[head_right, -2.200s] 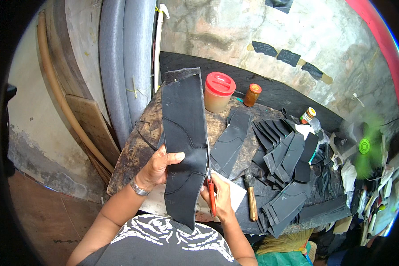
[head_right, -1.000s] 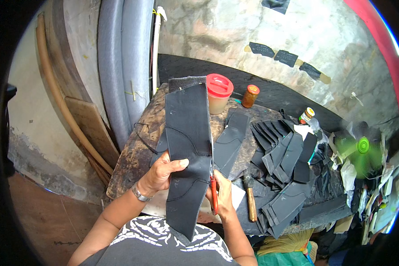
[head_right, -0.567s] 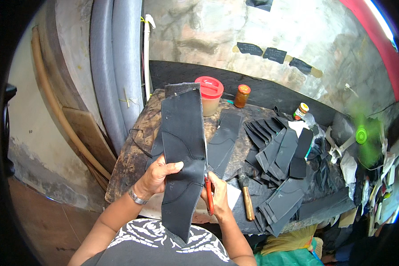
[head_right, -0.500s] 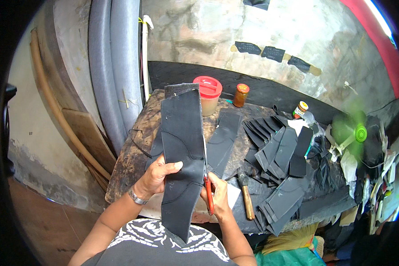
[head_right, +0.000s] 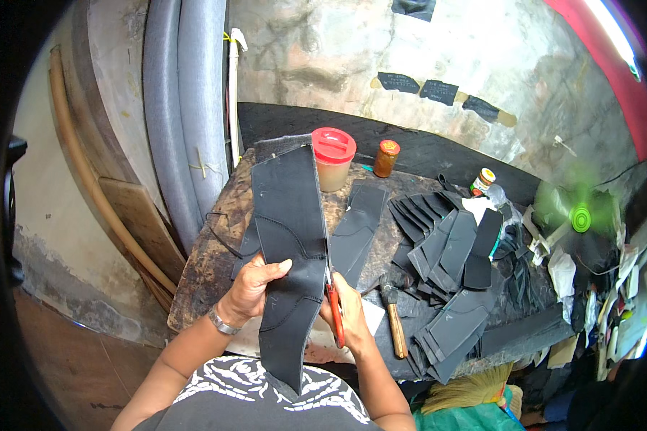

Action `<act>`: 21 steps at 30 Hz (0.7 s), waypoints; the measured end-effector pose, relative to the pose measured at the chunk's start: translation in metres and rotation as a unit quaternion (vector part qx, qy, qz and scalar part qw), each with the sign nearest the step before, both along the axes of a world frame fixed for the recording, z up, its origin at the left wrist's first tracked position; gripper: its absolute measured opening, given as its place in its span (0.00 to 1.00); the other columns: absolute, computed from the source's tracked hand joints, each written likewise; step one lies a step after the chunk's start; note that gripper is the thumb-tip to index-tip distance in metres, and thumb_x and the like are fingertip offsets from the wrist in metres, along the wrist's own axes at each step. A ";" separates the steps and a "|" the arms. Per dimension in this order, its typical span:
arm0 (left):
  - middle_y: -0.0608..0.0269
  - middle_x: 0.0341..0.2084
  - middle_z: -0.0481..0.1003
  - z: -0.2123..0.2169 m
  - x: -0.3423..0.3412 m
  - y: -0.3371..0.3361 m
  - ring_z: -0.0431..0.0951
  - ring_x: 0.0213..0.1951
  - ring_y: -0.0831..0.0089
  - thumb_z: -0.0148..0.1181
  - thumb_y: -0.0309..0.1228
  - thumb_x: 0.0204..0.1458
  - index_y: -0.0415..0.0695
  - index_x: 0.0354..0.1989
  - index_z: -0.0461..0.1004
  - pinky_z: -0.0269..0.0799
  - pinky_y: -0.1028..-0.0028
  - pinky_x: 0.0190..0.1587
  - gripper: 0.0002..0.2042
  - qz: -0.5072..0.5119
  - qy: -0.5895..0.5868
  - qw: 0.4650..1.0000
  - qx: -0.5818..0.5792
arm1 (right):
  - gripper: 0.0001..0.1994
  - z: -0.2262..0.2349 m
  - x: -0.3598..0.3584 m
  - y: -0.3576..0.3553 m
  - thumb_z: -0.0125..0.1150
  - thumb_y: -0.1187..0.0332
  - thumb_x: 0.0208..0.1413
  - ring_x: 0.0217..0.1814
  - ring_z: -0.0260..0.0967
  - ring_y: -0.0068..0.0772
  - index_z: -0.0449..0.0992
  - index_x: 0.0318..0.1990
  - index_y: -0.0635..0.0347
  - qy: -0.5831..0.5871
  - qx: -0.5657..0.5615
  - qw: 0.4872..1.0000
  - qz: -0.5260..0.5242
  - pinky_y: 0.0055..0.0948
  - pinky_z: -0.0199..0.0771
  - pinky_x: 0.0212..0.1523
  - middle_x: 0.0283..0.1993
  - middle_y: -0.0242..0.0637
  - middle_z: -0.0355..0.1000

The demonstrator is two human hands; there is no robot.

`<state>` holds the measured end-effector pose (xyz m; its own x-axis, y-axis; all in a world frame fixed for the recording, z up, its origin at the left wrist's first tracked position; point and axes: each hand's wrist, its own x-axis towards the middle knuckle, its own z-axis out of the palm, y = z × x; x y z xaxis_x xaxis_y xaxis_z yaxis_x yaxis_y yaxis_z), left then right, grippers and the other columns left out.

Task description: The person aligns black rubber pieces on a workbench, uses a hammer to press them flat, then cuts along marked lines with scissors. The person repeats this process on multiple pieces, stacking the cut parts on the table.

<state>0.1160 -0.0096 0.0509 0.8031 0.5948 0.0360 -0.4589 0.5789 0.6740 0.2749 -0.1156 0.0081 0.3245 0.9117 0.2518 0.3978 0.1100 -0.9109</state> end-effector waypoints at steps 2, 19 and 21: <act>0.54 0.40 0.80 -0.002 0.001 -0.001 0.82 0.41 0.68 0.53 0.25 0.60 0.32 0.51 0.70 0.81 0.68 0.45 0.13 0.010 -0.016 1.000 0.008 | 0.09 0.002 -0.001 -0.002 0.57 0.73 0.52 0.27 0.64 0.36 0.66 0.38 0.64 0.005 -0.034 0.999 0.004 0.35 0.69 0.35 0.26 0.46 0.67; 0.55 0.41 0.79 -0.004 -0.003 -0.008 0.82 0.41 0.70 0.54 0.25 0.60 0.31 0.52 0.69 0.80 0.70 0.46 0.14 -0.006 0.002 1.000 -0.024 | 0.08 0.006 0.000 0.001 0.56 0.75 0.52 0.26 0.59 0.28 0.69 0.39 0.65 0.014 0.032 0.999 -0.003 0.28 0.67 0.32 0.25 0.40 0.65; 0.55 0.41 0.79 -0.005 -0.002 -0.008 0.82 0.41 0.70 0.53 0.25 0.60 0.31 0.53 0.68 0.80 0.70 0.45 0.14 -0.004 -0.013 1.000 -0.029 | 0.08 0.005 0.000 0.001 0.56 0.75 0.52 0.26 0.59 0.27 0.70 0.39 0.65 -0.027 0.037 0.999 -0.012 0.28 0.66 0.32 0.25 0.39 0.65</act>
